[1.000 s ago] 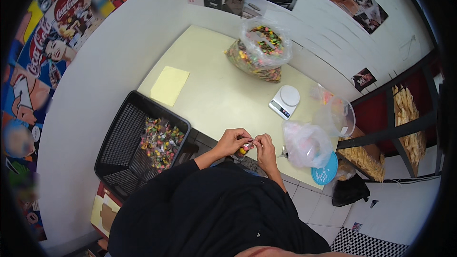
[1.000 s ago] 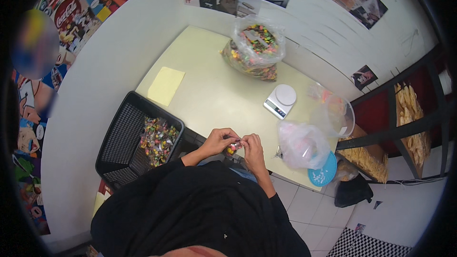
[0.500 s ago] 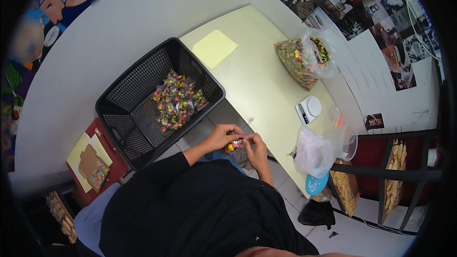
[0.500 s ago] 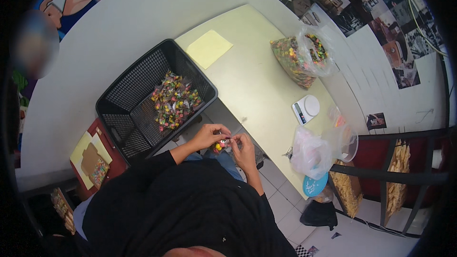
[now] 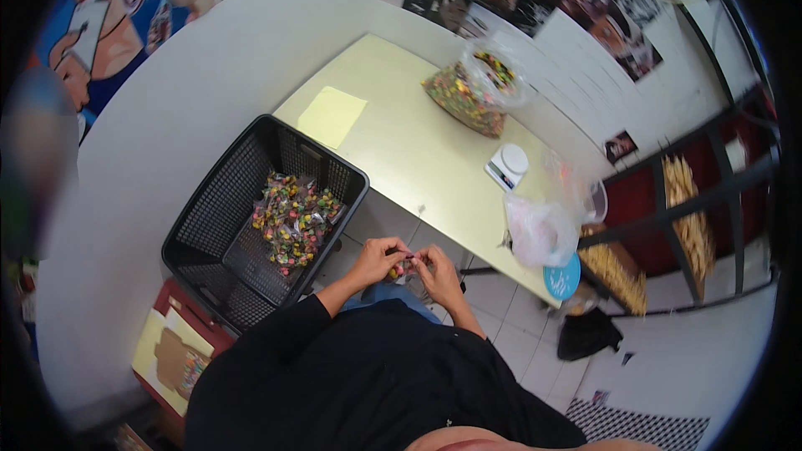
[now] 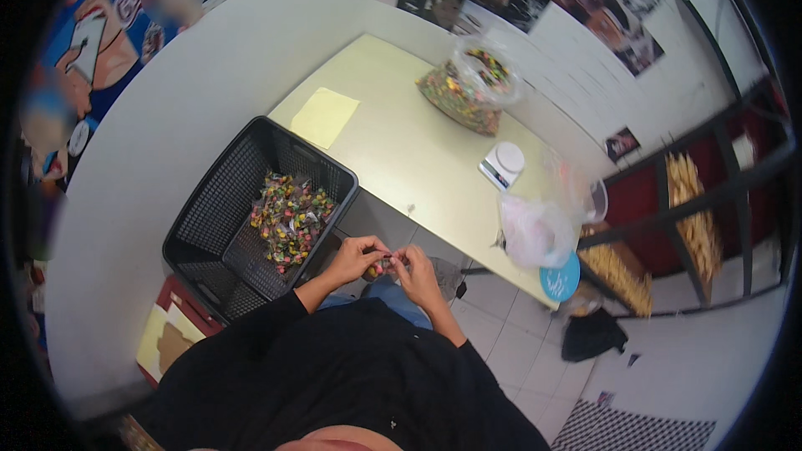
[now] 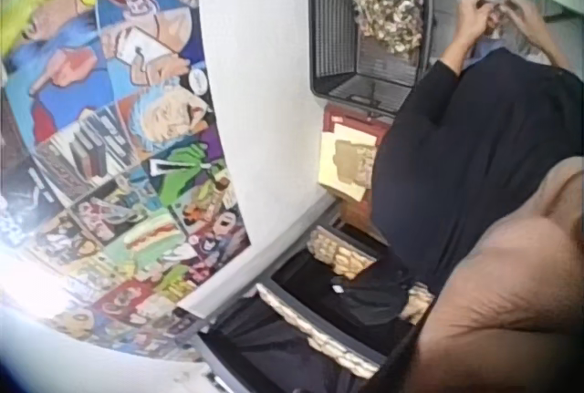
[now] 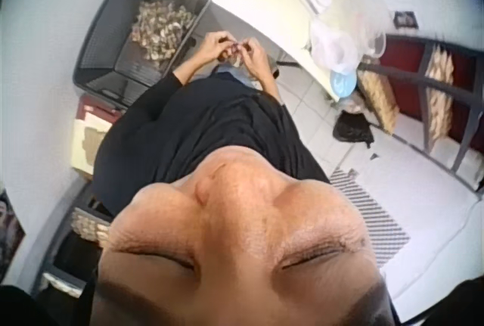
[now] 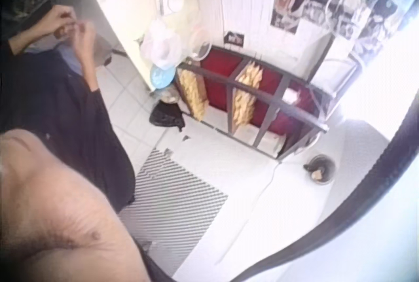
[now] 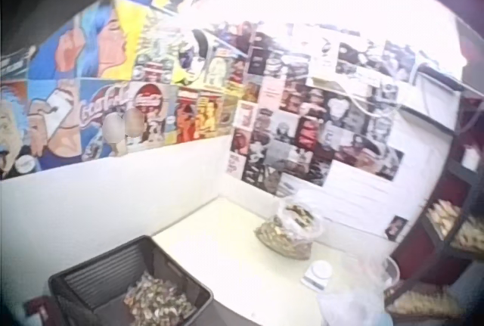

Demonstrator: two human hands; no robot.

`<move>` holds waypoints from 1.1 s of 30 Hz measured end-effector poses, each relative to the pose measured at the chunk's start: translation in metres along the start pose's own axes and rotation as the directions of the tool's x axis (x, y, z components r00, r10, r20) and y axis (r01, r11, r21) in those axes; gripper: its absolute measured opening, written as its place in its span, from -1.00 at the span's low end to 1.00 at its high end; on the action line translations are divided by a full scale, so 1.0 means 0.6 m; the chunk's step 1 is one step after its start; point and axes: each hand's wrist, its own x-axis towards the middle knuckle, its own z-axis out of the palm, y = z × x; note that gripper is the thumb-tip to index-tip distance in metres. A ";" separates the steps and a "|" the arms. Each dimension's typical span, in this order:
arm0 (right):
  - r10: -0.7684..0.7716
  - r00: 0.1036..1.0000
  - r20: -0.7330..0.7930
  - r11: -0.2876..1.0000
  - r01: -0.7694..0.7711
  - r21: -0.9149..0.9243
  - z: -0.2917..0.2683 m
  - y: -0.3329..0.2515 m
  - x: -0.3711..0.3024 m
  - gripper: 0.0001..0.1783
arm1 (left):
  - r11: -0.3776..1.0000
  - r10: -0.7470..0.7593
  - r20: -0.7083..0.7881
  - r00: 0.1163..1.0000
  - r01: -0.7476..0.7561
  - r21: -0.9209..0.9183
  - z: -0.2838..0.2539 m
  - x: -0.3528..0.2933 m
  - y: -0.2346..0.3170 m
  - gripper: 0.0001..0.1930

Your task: The person scoops colorful candies from a large plastic bag into small clear plastic bags. They then tie the small bags shut by hand and place them into a black wire basket. The process is repeated continuously throughout the clip.

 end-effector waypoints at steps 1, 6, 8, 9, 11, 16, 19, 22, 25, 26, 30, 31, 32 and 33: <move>0.008 1.000 -0.016 1.000 -0.008 -0.001 -0.001 -0.001 -0.003 -0.87 | 1.000 0.027 0.016 1.000 -0.027 -0.005 0.000 0.006 -0.010 -0.91; -0.039 0.989 -0.141 0.999 0.034 -0.034 0.009 0.006 -0.011 -0.92 | 0.998 0.064 0.009 0.998 -0.063 -0.028 0.008 0.013 -0.016 -0.89; 0.022 0.989 -0.145 1.000 -0.018 0.025 0.015 0.016 -0.019 -0.90 | 0.996 -0.013 0.022 1.000 0.015 -0.092 0.012 0.015 -0.010 -0.88; 0.064 0.990 -0.129 0.995 -0.053 0.090 0.016 0.022 -0.021 -0.89 | 0.996 -0.004 0.023 1.000 0.006 -0.088 0.011 0.018 -0.020 -0.88; 0.073 0.990 -0.121 0.989 -0.056 0.139 0.006 0.027 -0.017 -0.86 | 0.998 0.014 0.013 1.000 -0.013 -0.064 0.009 0.032 -0.034 -0.88; 0.037 0.990 -0.137 0.999 -0.036 0.013 -0.004 0.055 -0.009 -0.86 | 0.999 0.003 -0.029 1.000 -0.005 -0.049 0.019 0.059 -0.046 -0.87; 0.023 0.993 -0.115 0.999 -0.019 0.038 -0.008 0.076 0.008 -0.85 | 0.990 0.069 -0.075 0.995 -0.059 0.126 0.011 0.076 -0.062 -0.86; 0.132 0.990 -0.046 0.981 -0.124 0.151 -0.032 0.094 0.035 -0.83 | 0.971 0.122 -0.213 0.969 -0.072 0.227 -0.038 0.091 -0.092 -0.84; 0.244 0.955 -0.170 0.965 -0.220 0.146 -0.085 0.137 0.054 -0.83 | 0.984 0.004 -0.427 0.904 0.073 0.164 -0.117 0.092 -0.049 -0.80; 0.254 0.936 -0.242 0.961 -0.216 0.176 -0.103 0.168 0.053 -0.84 | 0.960 -0.049 -0.527 0.849 0.186 0.210 -0.136 0.090 -0.021 -0.78; 0.274 0.775 -0.569 0.945 -0.327 0.009 -0.234 0.314 0.039 -0.83 | 0.560 0.155 -0.521 0.839 0.360 0.746 -0.253 0.083 -0.133 -0.74; 0.308 0.696 -0.649 0.917 -0.398 0.008 -0.266 0.331 0.034 -0.83 | 0.549 0.182 -0.501 0.846 0.336 0.765 -0.254 0.090 -0.145 -0.73; 0.301 0.635 -0.711 0.891 -0.452 -0.026 -0.297 0.355 0.024 -0.82 | 0.535 0.214 -0.482 0.850 0.311 0.786 -0.258 0.104 -0.149 -0.71; 0.288 0.574 -0.766 0.861 -0.505 -0.055 -0.324 0.377 0.012 -0.81 | 0.491 0.272 -0.432 0.860 0.262 0.831 -0.251 0.121 -0.160 -0.68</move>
